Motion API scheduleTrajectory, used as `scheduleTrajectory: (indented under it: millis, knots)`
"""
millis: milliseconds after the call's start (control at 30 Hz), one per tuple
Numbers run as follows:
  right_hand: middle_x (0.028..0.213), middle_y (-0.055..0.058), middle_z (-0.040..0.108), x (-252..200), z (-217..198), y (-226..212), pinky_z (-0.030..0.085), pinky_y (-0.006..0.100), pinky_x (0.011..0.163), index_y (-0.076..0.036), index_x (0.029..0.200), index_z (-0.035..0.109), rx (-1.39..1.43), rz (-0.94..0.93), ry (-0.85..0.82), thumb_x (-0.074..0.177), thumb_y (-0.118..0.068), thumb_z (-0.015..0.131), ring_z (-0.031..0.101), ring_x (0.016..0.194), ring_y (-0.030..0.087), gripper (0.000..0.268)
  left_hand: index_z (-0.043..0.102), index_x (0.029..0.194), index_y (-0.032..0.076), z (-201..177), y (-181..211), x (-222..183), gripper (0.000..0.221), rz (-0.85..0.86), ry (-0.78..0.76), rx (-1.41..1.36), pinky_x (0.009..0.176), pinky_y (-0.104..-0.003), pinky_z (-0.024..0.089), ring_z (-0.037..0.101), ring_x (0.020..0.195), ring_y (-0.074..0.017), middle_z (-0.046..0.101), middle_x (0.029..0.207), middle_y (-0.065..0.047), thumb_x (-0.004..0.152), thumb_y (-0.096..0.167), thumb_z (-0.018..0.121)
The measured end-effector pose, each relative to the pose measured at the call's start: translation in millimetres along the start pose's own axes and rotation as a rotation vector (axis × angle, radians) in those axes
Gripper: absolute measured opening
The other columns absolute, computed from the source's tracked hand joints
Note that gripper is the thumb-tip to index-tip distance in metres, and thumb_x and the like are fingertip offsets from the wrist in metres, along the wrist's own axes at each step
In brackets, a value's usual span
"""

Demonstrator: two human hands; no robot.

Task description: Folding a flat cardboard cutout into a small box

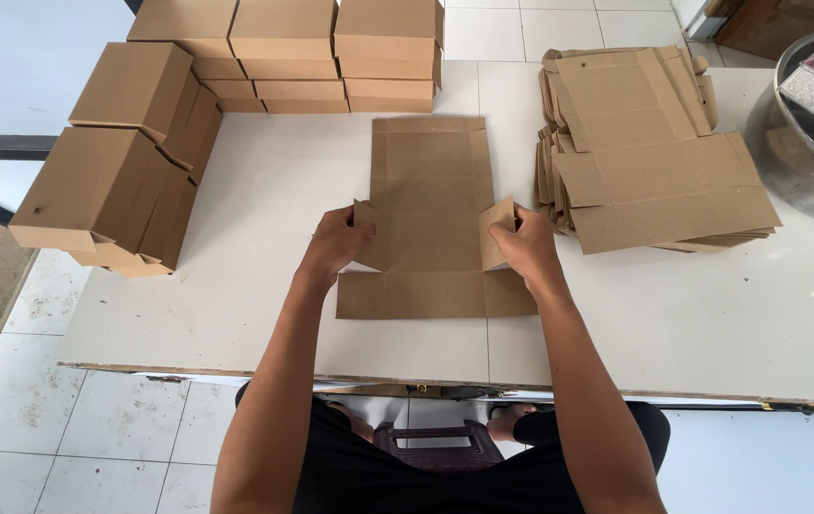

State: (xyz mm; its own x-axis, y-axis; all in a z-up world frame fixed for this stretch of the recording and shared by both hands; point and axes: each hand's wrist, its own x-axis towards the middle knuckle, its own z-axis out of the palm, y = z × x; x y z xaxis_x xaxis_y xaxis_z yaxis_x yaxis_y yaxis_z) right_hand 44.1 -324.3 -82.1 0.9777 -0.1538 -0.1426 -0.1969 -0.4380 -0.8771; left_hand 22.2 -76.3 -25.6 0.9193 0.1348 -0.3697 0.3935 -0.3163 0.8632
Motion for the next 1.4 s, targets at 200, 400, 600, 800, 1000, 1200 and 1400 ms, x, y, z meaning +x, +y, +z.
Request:
scheduleTrajectory:
  millis: [200,400,600,800,1000,1200,1400]
  knots:
    - [0.082,0.013,0.059,-2.7,-5.0,-13.0,0.043,0.036,0.069,-0.002,0.101,0.057,0.097,0.083,-0.044,0.064,-0.012,0.057,0.055,0.076,0.021,0.039,0.053,0.114,0.016,-4.8,21.0,-18.7,0.048,0.047,-0.019,-0.064,0.083,-0.038,0.04,0.05,0.092,-0.0233,0.053,0.097,-0.006,0.068,0.006,0.049]
    - [0.084,0.01,0.057,-34.6,-6.3,-53.4,0.041,0.035,0.073,-0.002,0.1,0.059,0.135,0.052,-0.06,0.065,-0.007,0.048,0.05,0.079,0.019,0.037,0.049,0.119,0.011,0.7,41.7,-38.6,0.052,0.068,-0.074,-0.03,0.089,-0.037,0.038,0.048,0.101,-0.024,0.052,0.112,-0.009,0.067,0.007,0.044]
    - [0.09,0.009,0.055,-42.0,-9.6,-58.1,0.039,0.035,0.077,-0.003,0.108,0.056,0.158,0.033,-0.099,0.065,-0.007,0.044,0.047,0.084,0.018,0.044,0.038,0.127,0.007,7.5,32.3,-25.2,0.064,0.056,-0.052,-0.093,0.093,-0.037,0.035,0.043,0.111,-0.0262,0.048,0.119,-0.011,0.063,0.007,0.042]
    - [0.087,0.01,0.054,-28.7,-4.5,-41.2,0.038,0.038,0.076,-0.003,0.091,0.059,0.128,0.05,-0.132,0.067,-0.015,0.048,0.048,0.083,0.021,0.029,0.042,0.125,0.009,13.6,8.5,-2.6,0.067,0.035,-0.117,-0.091,0.096,-0.036,0.03,0.036,0.116,-0.0261,0.047,0.12,-0.007,0.058,0.009,0.044]
    - [0.087,0.01,0.05,-61.3,-19.3,-85.3,0.035,0.037,0.078,-0.001,0.089,0.058,0.175,0.05,-0.137,0.067,-0.015,0.045,0.045,0.086,0.022,0.029,0.038,0.126,0.005,17.8,58.8,-55.7,0.07,0.1,-0.123,-0.083,0.103,-0.043,0.02,0.021,0.126,-0.0336,0.033,0.134,-0.013,0.056,0.004,0.042]
    - [0.087,0.009,0.05,-52.1,-19.6,-64.1,0.035,0.035,0.077,-0.001,0.095,0.058,0.199,0.047,-0.162,0.068,-0.017,0.045,0.045,0.084,0.02,0.034,0.03,0.131,0.008,20.2,35.6,-32.1,0.073,0.114,-0.047,-0.124,0.094,-0.035,0.033,0.036,0.117,-0.0289,0.039,0.129,-0.011,0.06,-0.002,0.039]
    - [0.079,0.005,0.046,-7.2,1.6,4.7,0.034,0.033,0.071,-0.004,0.085,0.056,0.22,0.033,-0.134,0.068,-0.018,0.046,0.043,0.079,0.017,0.024,0.04,0.127,0.013,23.3,19.1,-19.3,0.072,0.177,-0.027,-0.187,0.081,-0.029,0.037,0.041,0.097,-0.0197,0.044,0.114,-0.005,0.056,-0.002,0.04]
